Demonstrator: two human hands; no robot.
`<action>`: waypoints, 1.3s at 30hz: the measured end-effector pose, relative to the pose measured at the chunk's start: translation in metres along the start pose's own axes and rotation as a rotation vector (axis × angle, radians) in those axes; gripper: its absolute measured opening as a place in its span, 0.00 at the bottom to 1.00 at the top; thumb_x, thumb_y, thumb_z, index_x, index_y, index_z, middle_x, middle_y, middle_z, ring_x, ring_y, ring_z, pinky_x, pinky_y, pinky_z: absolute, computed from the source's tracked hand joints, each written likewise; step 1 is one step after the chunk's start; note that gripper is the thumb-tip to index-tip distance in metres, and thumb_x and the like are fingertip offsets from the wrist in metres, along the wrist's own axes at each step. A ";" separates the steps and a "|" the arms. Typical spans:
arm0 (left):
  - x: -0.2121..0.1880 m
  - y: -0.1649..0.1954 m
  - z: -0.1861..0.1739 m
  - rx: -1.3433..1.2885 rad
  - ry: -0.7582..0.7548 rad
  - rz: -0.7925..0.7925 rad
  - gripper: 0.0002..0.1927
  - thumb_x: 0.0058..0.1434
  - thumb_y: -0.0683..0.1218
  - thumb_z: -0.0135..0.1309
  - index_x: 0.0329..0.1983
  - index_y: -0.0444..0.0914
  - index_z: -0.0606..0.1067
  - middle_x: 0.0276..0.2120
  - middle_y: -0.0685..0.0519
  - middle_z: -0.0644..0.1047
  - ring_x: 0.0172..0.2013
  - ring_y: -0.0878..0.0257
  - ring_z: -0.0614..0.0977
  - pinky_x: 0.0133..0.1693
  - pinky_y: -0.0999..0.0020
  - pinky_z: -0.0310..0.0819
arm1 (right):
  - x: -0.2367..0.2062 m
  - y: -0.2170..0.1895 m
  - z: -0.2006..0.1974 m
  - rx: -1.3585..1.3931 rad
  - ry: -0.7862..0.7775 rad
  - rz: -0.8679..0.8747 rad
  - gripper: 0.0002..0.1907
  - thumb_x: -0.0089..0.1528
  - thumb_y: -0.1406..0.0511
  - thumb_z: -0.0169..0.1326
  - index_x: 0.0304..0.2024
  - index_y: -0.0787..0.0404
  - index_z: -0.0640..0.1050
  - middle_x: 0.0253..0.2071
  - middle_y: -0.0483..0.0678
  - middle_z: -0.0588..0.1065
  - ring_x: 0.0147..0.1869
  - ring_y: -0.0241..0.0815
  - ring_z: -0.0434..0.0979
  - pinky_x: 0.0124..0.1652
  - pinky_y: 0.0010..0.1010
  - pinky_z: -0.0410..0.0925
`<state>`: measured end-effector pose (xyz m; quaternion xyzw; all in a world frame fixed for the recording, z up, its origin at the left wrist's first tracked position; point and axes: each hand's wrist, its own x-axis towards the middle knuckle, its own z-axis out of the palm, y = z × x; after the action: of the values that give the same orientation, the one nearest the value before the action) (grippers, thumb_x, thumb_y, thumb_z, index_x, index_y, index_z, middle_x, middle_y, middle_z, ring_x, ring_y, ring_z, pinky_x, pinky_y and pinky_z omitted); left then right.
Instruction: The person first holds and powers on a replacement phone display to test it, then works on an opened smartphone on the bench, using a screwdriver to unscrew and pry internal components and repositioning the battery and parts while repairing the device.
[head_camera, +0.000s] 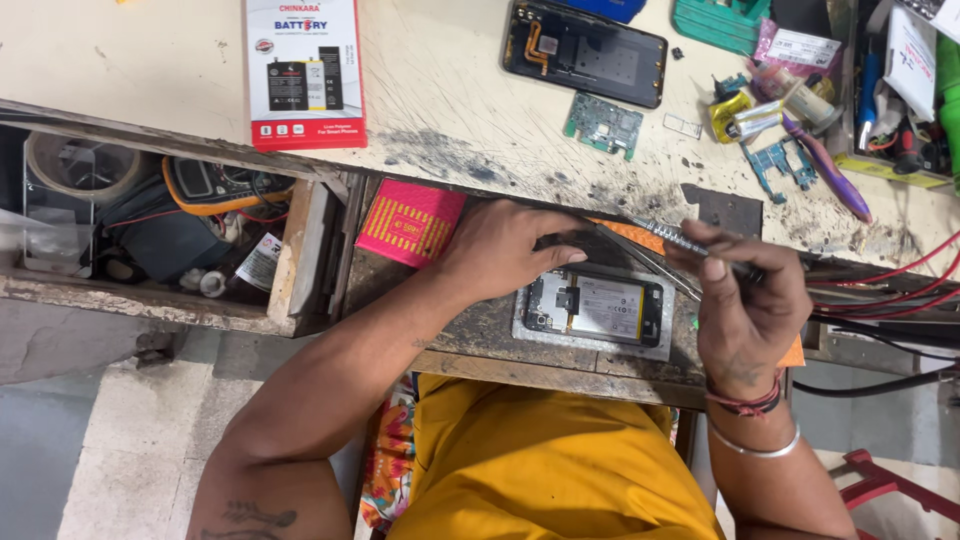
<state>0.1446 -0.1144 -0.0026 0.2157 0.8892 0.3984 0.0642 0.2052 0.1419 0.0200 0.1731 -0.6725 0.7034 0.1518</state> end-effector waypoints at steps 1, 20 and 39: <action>0.000 0.001 0.000 0.009 -0.036 -0.041 0.22 0.58 0.62 0.62 0.52 0.49 0.82 0.34 0.48 0.84 0.35 0.52 0.87 0.44 0.56 0.81 | -0.007 0.002 -0.002 -0.016 0.006 0.013 0.05 0.77 0.73 0.51 0.52 0.69 0.70 0.53 0.60 0.76 0.62 0.48 0.79 0.58 0.42 0.78; -0.001 -0.006 0.007 -0.215 0.102 0.131 0.09 0.60 0.51 0.63 0.43 0.48 0.85 0.39 0.55 0.86 0.40 0.63 0.89 0.43 0.68 0.82 | -0.031 0.026 -0.010 -0.028 -0.023 0.160 0.07 0.72 0.73 0.52 0.52 0.68 0.70 0.55 0.62 0.77 0.56 0.49 0.82 0.59 0.40 0.77; -0.001 -0.012 0.011 -0.201 0.106 0.143 0.08 0.58 0.51 0.65 0.40 0.46 0.85 0.37 0.56 0.86 0.37 0.63 0.88 0.39 0.67 0.82 | -0.030 0.022 -0.005 -0.046 -0.036 0.151 0.07 0.73 0.73 0.51 0.53 0.68 0.69 0.55 0.62 0.77 0.57 0.47 0.81 0.61 0.41 0.77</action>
<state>0.1447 -0.1141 -0.0191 0.2498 0.8292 0.4999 0.0100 0.2224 0.1461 -0.0135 0.1310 -0.7022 0.6940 0.0900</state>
